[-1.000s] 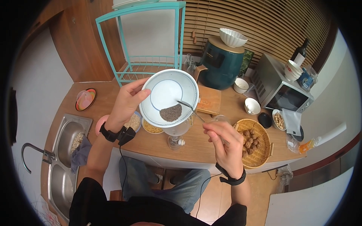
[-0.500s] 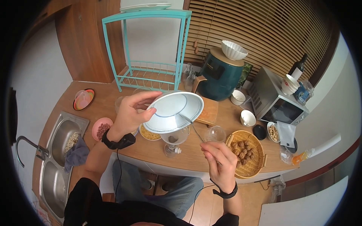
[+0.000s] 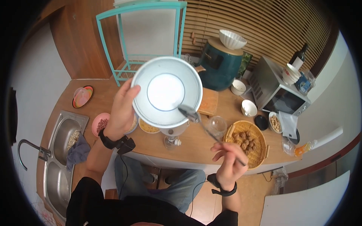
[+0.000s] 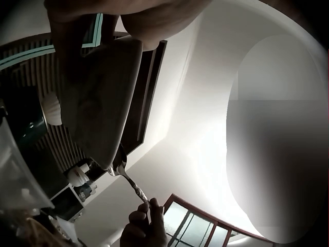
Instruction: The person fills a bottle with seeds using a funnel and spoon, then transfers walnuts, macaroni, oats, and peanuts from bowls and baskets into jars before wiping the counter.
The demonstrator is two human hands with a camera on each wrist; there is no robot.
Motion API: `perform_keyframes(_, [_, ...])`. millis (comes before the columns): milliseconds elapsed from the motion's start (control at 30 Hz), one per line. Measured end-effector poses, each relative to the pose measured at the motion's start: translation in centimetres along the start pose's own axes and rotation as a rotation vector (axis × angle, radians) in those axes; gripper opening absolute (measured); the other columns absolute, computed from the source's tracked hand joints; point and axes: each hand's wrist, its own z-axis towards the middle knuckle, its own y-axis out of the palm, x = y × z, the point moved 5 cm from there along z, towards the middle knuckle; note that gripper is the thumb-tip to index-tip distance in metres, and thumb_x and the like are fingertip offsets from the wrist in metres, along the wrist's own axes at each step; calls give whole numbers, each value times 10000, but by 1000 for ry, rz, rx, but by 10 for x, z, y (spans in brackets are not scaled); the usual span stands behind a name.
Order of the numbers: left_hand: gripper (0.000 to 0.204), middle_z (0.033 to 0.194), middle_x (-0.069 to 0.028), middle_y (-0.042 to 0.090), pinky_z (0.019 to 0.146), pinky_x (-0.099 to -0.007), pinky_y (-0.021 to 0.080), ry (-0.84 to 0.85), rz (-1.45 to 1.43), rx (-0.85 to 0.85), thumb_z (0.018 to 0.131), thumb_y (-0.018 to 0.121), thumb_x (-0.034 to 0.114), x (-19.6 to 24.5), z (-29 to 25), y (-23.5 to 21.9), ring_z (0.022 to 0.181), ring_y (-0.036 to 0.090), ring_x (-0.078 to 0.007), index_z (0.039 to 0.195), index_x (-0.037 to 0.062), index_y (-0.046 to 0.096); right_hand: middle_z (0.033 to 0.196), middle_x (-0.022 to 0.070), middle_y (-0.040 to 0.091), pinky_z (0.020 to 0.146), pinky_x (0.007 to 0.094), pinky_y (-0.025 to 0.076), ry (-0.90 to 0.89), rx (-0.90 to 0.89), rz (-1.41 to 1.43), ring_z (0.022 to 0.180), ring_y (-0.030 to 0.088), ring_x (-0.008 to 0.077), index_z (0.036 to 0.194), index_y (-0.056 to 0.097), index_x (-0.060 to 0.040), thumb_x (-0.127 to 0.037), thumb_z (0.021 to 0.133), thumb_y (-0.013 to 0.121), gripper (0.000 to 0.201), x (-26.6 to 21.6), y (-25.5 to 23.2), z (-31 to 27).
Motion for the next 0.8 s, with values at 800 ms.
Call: perform_keyframes(800, [443, 1350, -67, 482, 1035, -421, 451, -922, -497, -217, 1025, 469, 246, -206, -156, 117, 1193, 542, -178, 1415, 81, 338, 838, 57, 637, 588, 221, 451, 774, 241, -306, 681, 578, 102, 1200, 615, 37, -191, 986, 460, 349, 81, -126, -79])
